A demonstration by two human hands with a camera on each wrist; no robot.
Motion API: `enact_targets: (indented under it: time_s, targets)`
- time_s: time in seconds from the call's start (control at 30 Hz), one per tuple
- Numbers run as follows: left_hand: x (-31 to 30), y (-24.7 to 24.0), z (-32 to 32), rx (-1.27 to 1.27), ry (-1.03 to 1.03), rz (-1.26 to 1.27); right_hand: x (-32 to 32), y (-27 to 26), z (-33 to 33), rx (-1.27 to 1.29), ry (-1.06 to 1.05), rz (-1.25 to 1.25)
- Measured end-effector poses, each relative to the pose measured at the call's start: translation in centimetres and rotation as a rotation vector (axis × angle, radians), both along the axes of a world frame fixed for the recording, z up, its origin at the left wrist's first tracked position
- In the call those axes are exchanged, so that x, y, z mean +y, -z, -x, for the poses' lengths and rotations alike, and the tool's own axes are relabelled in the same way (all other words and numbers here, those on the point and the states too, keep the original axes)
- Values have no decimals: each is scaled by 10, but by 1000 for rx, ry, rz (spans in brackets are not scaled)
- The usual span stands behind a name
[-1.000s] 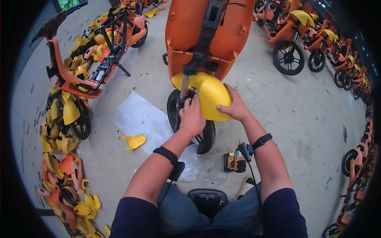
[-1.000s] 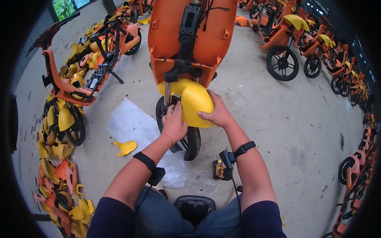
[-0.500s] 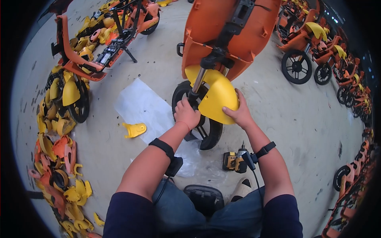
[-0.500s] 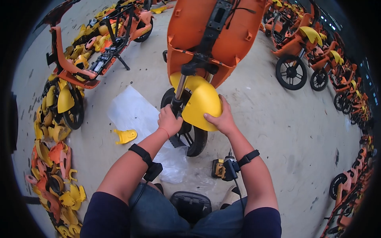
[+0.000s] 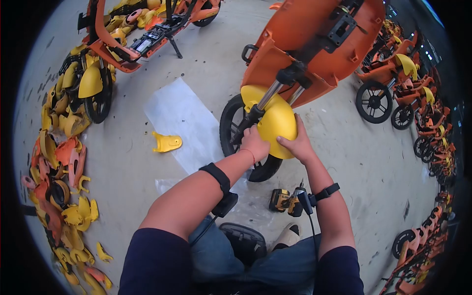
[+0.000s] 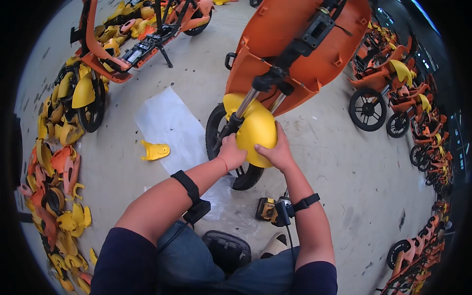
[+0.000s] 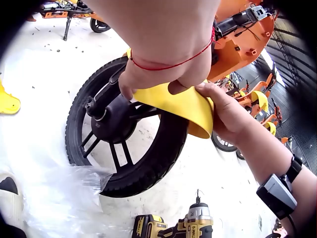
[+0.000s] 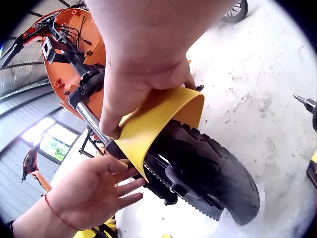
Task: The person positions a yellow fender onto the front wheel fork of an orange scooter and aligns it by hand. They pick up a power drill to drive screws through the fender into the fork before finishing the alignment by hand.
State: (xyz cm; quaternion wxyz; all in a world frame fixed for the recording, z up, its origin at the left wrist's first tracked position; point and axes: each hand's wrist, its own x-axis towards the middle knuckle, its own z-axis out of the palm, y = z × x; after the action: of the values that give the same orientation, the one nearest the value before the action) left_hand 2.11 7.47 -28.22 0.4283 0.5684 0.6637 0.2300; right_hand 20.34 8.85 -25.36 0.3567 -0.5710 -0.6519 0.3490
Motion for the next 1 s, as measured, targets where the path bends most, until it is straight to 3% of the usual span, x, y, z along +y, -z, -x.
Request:
enact_targets:
  time_s: [0.17,0.27,0.47,0.57,0.77,0.83,0.9,1.0]
  targets:
    - [3,-1,8,-174,-59,143,-1,3,4,-17,9,18]
    - [8,8,11,-202,-27,194,-5,-5,12,-16,-138,73]
    - [3,3,6,-237,-41,243,-4,-7,22,-82,-41,59]
    - [0,-7,3,-267,2,319,0,-20,15,-436,-19,52]
    - [-4,-18,-7,-348,-104,265,0,-30,22,-179,-36,68]
    - [-7,-19,-8,-345,-130,246,1,-7,18,-175,38,-40]
    - [1,5,-10,-282,-70,224,0,1,18,-195,77,-92]
    - [7,3,1,-232,39,297,-2,3,21,-250,61,-81]
